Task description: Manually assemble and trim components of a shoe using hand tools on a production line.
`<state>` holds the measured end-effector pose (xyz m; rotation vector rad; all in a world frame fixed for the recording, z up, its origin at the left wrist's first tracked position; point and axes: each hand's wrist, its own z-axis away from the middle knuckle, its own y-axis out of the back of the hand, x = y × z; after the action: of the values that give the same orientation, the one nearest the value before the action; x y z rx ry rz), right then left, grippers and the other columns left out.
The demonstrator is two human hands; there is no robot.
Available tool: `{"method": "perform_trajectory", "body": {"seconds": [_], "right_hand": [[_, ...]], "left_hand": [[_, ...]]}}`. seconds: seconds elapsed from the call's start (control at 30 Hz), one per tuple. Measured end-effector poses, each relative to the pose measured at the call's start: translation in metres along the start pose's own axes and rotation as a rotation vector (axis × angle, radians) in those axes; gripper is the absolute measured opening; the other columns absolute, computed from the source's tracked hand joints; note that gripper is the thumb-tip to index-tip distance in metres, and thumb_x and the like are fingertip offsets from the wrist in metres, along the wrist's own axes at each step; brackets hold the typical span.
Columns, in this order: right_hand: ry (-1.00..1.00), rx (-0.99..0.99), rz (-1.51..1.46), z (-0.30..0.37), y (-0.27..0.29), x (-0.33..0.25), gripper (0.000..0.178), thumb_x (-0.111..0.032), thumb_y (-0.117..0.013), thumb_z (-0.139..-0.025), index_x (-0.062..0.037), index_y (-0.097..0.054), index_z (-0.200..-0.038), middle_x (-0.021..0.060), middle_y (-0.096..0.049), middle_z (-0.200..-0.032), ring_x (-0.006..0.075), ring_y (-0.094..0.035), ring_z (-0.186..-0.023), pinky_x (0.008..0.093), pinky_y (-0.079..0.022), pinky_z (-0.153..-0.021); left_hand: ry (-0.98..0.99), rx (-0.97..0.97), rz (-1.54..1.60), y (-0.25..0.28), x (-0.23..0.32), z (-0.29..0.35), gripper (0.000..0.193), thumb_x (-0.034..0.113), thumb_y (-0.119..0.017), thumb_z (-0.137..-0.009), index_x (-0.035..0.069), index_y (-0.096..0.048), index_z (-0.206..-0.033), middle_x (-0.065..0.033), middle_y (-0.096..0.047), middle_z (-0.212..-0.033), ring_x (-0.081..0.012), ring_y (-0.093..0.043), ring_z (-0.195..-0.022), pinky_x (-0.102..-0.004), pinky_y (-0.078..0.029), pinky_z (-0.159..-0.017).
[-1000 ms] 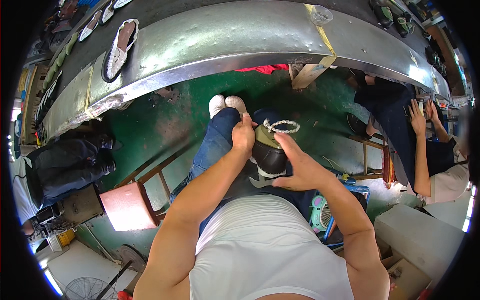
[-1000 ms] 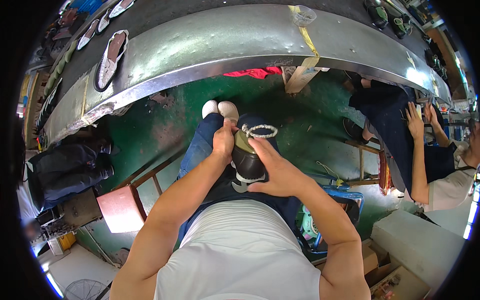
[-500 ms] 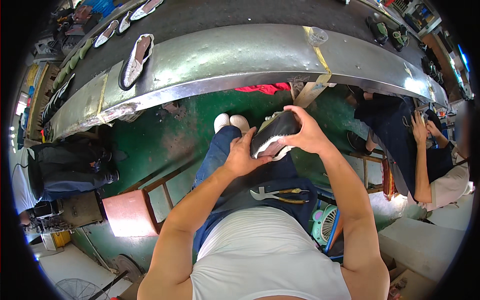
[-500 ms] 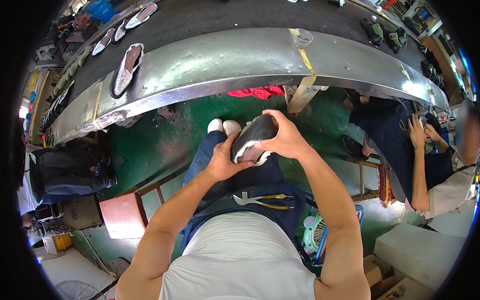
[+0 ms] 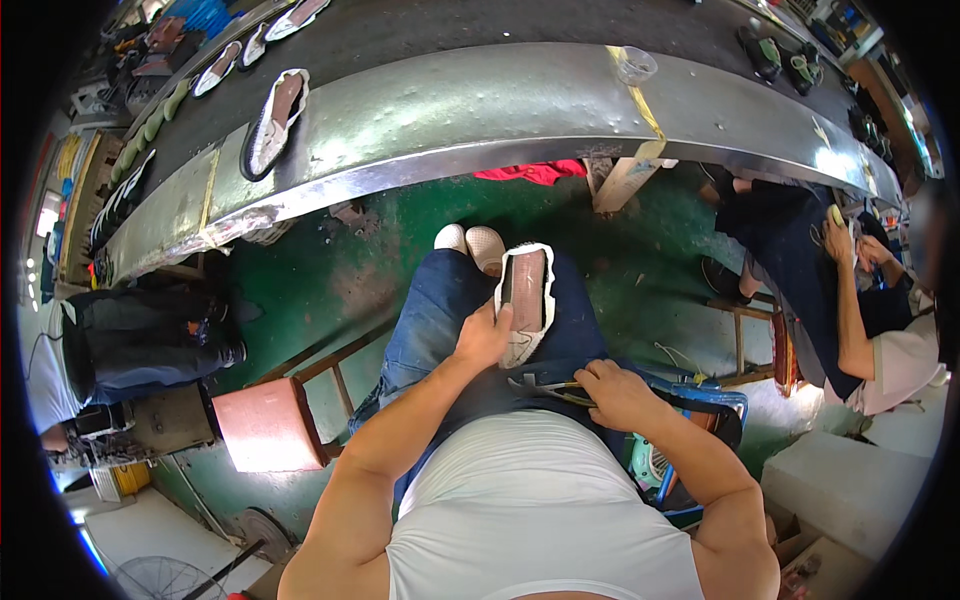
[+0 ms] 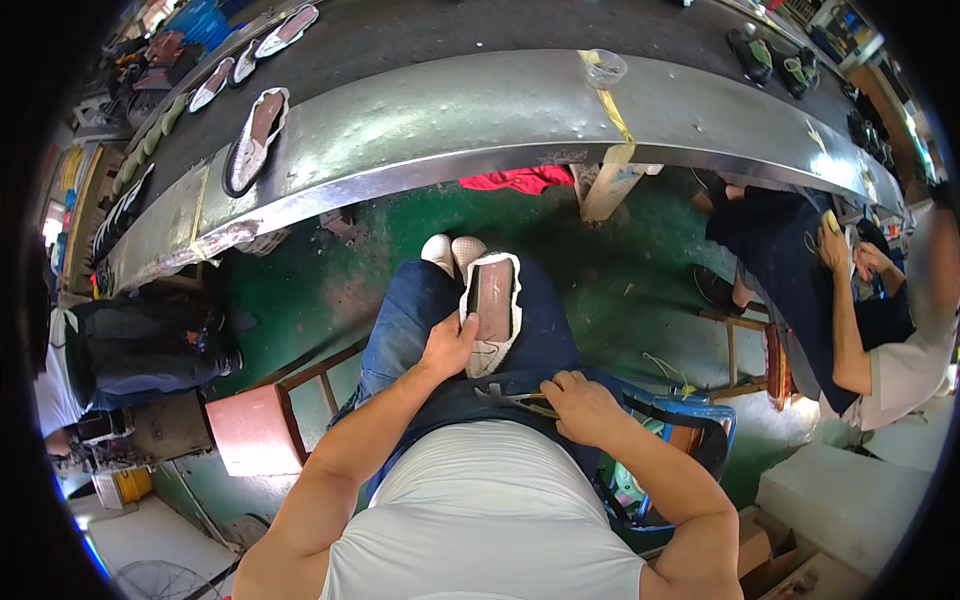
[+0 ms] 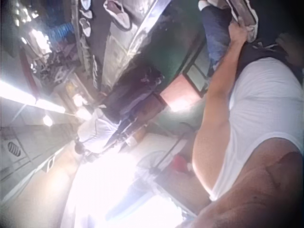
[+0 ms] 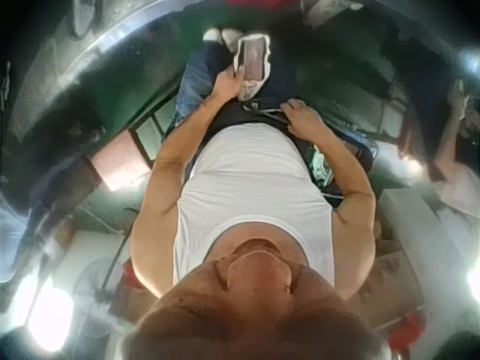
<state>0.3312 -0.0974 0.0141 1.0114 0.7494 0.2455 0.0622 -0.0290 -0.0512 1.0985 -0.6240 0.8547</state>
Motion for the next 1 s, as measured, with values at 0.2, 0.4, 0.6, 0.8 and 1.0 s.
{"method": "perform_trajectory", "body": {"seconds": [0.2, 0.4, 0.6, 0.8, 1.0], "right_hand": [[-0.247, -0.274, -0.668, 0.016, 0.029, 0.027, 0.053, -0.012, -0.066, -0.076, -0.0004, -0.055, -0.127, 0.0127, -0.063, -0.111, 0.0212, -0.065, -0.094, 0.0356, -0.054, -0.076], [-0.548, -0.141, -1.216, -0.008, 0.032, 0.018, 0.045, -0.007, -0.057, -0.084, 0.0032, -0.053, -0.128, 0.0125, -0.069, -0.098, 0.0156, -0.065, -0.085, 0.0306, -0.052, -0.078], [-0.108, -0.064, -0.343, -0.026, 0.039, 0.021, 0.049, -0.003, -0.053, -0.082, 0.0088, -0.051, -0.13, 0.0247, -0.066, -0.114, 0.0389, -0.064, -0.106, 0.0479, -0.052, -0.09], [-0.007, -0.091, 0.118, -0.062, 0.075, -0.009, 0.049, -0.007, -0.057, -0.083, 0.0094, -0.052, -0.128, 0.0251, -0.063, -0.122, 0.0376, -0.062, -0.113, 0.0471, -0.054, -0.089], [-0.033, -0.234, 0.049, -0.074, 0.06, -0.001, 0.027, -0.02, -0.065, -0.088, 0.0023, -0.062, -0.103, 0.021, -0.068, -0.093, 0.0386, -0.068, -0.087, 0.0473, -0.055, -0.077]], "left_hand": [[-0.043, -0.267, 0.063, 0.013, -0.039, -0.007, 0.033, 0.019, -0.046, -0.097, -0.004, -0.063, -0.115, -0.0174, -0.071, -0.102, -0.0285, -0.067, -0.098, -0.0393, -0.05, -0.09], [0.012, -0.414, 0.509, 0.009, -0.023, 0.02, 0.075, 0.017, -0.062, -0.089, 0.001, -0.028, -0.153, -0.0258, -0.05, -0.142, -0.0318, -0.05, -0.132, -0.0368, -0.04, -0.109], [-0.063, -0.284, 0.301, -0.008, -0.031, 0.032, 0.109, 0.026, -0.076, -0.083, 0.0, -0.002, -0.159, -0.0296, -0.036, -0.154, -0.0372, -0.038, -0.144, -0.0369, -0.03, -0.118], [0.02, -0.27, 0.085, -0.01, -0.02, 0.045, 0.11, 0.03, -0.075, -0.085, -0.01, 0.0, -0.155, -0.0313, -0.026, -0.158, -0.0347, -0.029, -0.149, -0.0342, -0.024, -0.121], [0.217, -0.085, 1.116, -0.024, -0.02, 0.033, 0.075, 0.044, -0.044, -0.104, -0.003, -0.019, -0.157, -0.021, -0.029, -0.161, -0.0286, -0.029, -0.149, -0.0308, -0.021, -0.12]]}}
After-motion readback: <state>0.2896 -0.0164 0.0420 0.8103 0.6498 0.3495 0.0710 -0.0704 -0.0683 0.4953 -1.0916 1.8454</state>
